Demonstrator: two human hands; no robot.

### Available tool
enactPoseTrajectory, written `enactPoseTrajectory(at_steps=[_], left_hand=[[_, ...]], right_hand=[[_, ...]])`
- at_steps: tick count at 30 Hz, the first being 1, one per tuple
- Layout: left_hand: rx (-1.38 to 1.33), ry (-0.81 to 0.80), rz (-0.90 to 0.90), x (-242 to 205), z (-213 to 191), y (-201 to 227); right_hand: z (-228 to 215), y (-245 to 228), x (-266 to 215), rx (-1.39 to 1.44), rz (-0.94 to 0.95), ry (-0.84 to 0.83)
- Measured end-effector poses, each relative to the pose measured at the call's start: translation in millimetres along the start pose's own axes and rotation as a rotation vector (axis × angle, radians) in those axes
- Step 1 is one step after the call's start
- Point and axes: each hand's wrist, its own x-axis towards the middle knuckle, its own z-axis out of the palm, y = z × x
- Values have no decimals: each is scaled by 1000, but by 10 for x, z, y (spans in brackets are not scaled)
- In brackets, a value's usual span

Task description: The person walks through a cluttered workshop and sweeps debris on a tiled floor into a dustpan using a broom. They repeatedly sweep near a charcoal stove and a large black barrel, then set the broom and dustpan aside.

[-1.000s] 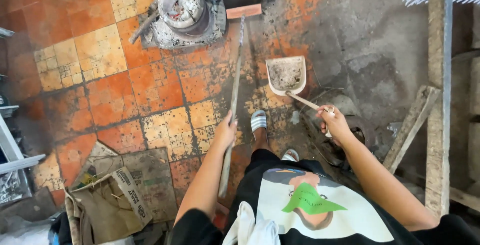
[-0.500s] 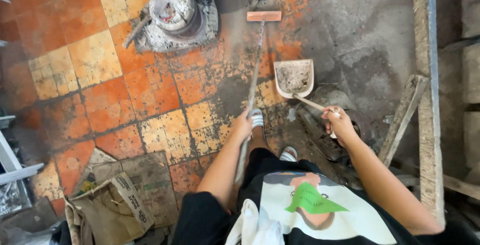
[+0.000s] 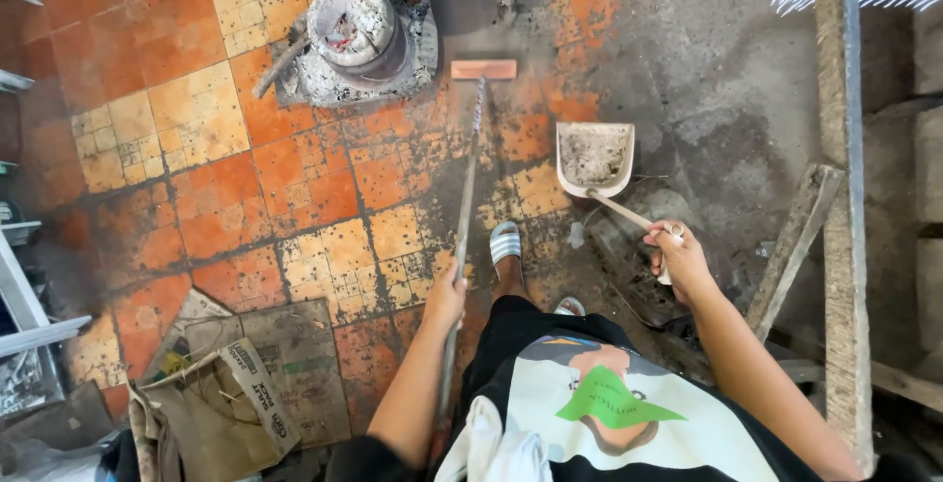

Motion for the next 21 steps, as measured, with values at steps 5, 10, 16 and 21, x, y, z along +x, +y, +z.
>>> enactPoseTrajectory(at_steps=[5, 10, 16, 21], left_hand=[[-39, 90, 39, 1284, -28, 343], [-63, 150, 150, 1237, -211, 568], [125, -32, 138, -227, -250, 103], [221, -150, 160, -356, 83, 173]], right_hand=[[-15, -1, -45, 29, -20, 1], [23, 74, -119, 54, 4, 9], [23, 50, -175, 80, 31, 6], [-1, 53, -128, 87, 44, 18]])
